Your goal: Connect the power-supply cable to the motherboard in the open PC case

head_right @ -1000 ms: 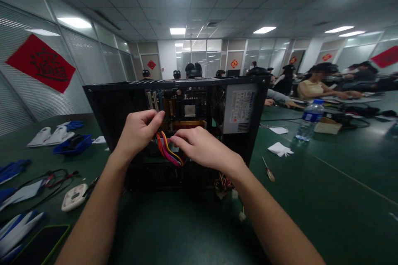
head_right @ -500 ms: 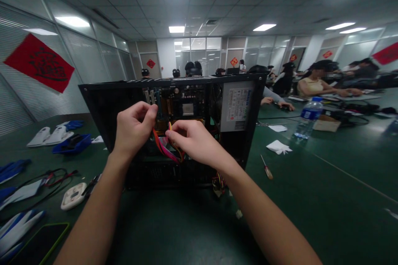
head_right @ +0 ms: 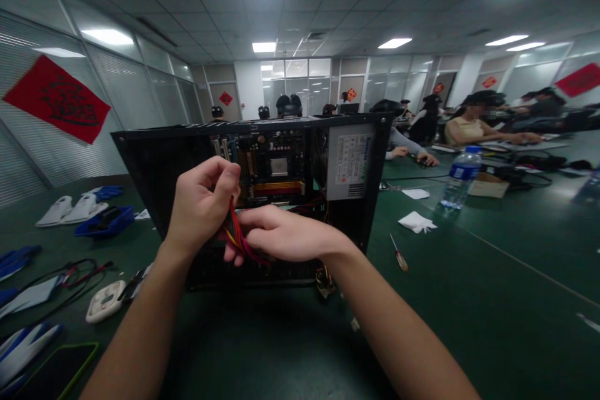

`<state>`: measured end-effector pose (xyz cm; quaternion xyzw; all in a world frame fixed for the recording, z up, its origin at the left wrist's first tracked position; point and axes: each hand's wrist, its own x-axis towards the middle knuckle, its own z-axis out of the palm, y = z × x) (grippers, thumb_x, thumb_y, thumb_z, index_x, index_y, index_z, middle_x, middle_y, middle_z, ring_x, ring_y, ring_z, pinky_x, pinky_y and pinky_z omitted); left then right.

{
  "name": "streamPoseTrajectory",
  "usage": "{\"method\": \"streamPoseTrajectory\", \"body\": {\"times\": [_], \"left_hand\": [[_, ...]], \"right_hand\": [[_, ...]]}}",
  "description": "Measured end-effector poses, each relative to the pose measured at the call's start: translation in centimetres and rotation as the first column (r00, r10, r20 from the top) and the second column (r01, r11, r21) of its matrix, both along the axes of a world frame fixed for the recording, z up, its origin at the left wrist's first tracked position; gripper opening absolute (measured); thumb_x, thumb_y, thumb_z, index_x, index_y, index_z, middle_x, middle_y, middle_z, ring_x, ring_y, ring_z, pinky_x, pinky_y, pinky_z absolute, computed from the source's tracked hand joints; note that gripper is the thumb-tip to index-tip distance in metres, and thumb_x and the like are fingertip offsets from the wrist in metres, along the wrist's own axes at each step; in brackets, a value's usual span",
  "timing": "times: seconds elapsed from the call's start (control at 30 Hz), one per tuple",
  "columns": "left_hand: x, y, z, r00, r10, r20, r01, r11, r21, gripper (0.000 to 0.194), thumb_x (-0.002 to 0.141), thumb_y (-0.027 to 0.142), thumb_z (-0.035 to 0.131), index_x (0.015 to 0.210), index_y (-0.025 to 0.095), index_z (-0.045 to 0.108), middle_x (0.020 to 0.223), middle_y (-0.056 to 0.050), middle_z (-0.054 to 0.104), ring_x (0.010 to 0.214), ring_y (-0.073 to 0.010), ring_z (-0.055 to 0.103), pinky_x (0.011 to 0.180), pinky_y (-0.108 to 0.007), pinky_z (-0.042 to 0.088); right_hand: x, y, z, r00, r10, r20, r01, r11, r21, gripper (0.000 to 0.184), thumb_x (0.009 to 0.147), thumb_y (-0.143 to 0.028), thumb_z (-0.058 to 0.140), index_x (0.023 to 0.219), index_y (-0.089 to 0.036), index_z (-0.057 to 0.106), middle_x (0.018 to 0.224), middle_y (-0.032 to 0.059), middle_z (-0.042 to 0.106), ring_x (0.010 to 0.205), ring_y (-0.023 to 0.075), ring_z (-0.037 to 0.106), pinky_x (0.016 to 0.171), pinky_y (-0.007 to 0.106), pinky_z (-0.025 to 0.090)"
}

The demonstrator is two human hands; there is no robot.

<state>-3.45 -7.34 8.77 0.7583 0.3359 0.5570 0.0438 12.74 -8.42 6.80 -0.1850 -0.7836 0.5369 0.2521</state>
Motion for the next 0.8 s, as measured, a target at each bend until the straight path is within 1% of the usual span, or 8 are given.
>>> {"method": "streamPoseTrajectory", "body": {"times": [0.07, 0.13, 0.27, 0.37, 0.5, 0.57, 0.7, 0.8], "left_hand": [[-0.4, 0.1, 0.3, 0.999, -0.041, 0.008, 0.042, 0.997, -0.070, 0.040, 0.096, 0.045, 0.052, 0.067, 0.017, 0.053, 0.056, 0.002, 0.053, 0.051, -0.0096, 0.048, 0.050, -0.020, 0.038], [-0.9, 0.1, 0.6, 0.994, -0.107, -0.016, 0.103, 0.983, -0.155, 0.041, 0.095, 0.047, 0.053, 0.067, 0.017, 0.055, 0.058, 0.001, 0.054, 0.053, -0.0099, 0.049, 0.051, -0.020, 0.040], [-2.2, 0.2, 1.2, 0.963, -0.264, -0.061, 0.230, 0.915, -0.333, 0.035, 0.090, 0.051, 0.060, 0.088, 0.015, 0.065, 0.072, 0.000, 0.062, 0.060, -0.0117, 0.055, 0.056, -0.021, 0.045], [-3.0, 0.3, 1.5, 0.942, -0.332, -0.056, 0.275, 0.855, -0.439, 0.033, 0.086, 0.048, 0.067, 0.092, 0.015, 0.068, 0.076, -0.001, 0.065, 0.062, -0.0120, 0.056, 0.057, -0.021, 0.046], [-3.4, 0.2, 1.5, 0.932, -0.364, -0.004, 0.311, 0.804, -0.507, 0.031, 0.083, 0.045, 0.071, 0.080, 0.014, 0.071, 0.070, -0.001, 0.063, 0.063, -0.0122, 0.056, 0.059, -0.022, 0.045], [-3.4, 0.3, 1.4, 0.929, -0.369, 0.012, 0.319, 0.785, -0.532, 0.030, 0.082, 0.044, 0.072, 0.081, 0.014, 0.073, 0.069, -0.002, 0.064, 0.064, -0.0123, 0.056, 0.060, -0.022, 0.046], [-3.4, 0.7, 1.0, 0.926, -0.376, 0.043, 0.330, 0.747, -0.577, 0.033, 0.080, 0.041, 0.076, 0.099, 0.014, 0.077, 0.082, -0.006, 0.072, 0.070, -0.0150, 0.062, 0.063, -0.024, 0.049], [-3.7, 1.1, 0.8, 0.934, -0.347, 0.089, 0.329, 0.731, -0.597, 0.042, 0.077, 0.040, 0.079, 0.110, 0.014, 0.076, 0.087, -0.009, 0.075, 0.074, -0.0180, 0.067, 0.064, -0.026, 0.052]], "right_hand": [[0.3, 0.1, 0.0, 0.998, 0.035, -0.044, -0.037, 0.999, -0.035, 0.016, 0.089, -0.017, 0.049, 0.096, -0.015, 0.064, 0.091, 0.0041, 0.069, 0.081, 0.0140, 0.067, 0.076, 0.027, 0.053], [0.1, 0.1, -0.1, 0.997, 0.008, -0.071, -0.012, 0.998, -0.057, 0.018, 0.093, -0.030, 0.055, 0.096, -0.014, 0.064, 0.081, 0.0025, 0.067, 0.071, 0.0123, 0.064, 0.064, 0.023, 0.050], [-0.6, 0.1, -0.4, 0.961, -0.194, -0.196, 0.190, 0.981, -0.038, 0.035, 0.093, -0.050, 0.060, 0.090, -0.015, 0.063, 0.063, -0.0032, 0.056, 0.052, 0.0084, 0.053, 0.045, 0.018, 0.037], [-0.8, 0.1, -0.3, 0.902, -0.283, -0.326, 0.289, 0.957, -0.031, 0.038, 0.096, -0.053, 0.055, 0.088, -0.016, 0.062, 0.062, -0.0041, 0.054, 0.050, 0.0079, 0.050, 0.045, 0.018, 0.038], [-0.5, 0.2, -0.4, 0.905, -0.300, -0.301, 0.328, 0.944, 0.046, 0.044, 0.099, -0.054, 0.048, 0.086, -0.016, 0.064, 0.063, -0.0015, 0.059, 0.052, 0.0097, 0.054, 0.048, 0.021, 0.041], [-0.5, 0.2, -0.5, 0.881, -0.375, -0.288, 0.424, 0.896, 0.130, 0.044, 0.099, -0.053, 0.048, 0.084, -0.016, 0.065, 0.064, -0.0007, 0.061, 0.054, 0.0102, 0.054, 0.050, 0.022, 0.041], [-0.6, 0.6, -0.8, 0.792, -0.518, -0.323, 0.606, 0.732, 0.311, 0.039, 0.099, -0.045, 0.053, 0.077, -0.015, 0.066, 0.067, 0.0001, 0.062, 0.060, 0.0110, 0.054, 0.055, 0.023, 0.040], [-0.8, 1.0, -1.0, 0.770, -0.541, -0.339, 0.636, 0.694, 0.338, 0.032, 0.098, -0.041, 0.054, 0.085, -0.015, 0.067, 0.075, 0.0006, 0.064, 0.064, 0.0116, 0.055, 0.058, 0.023, 0.041]]}}
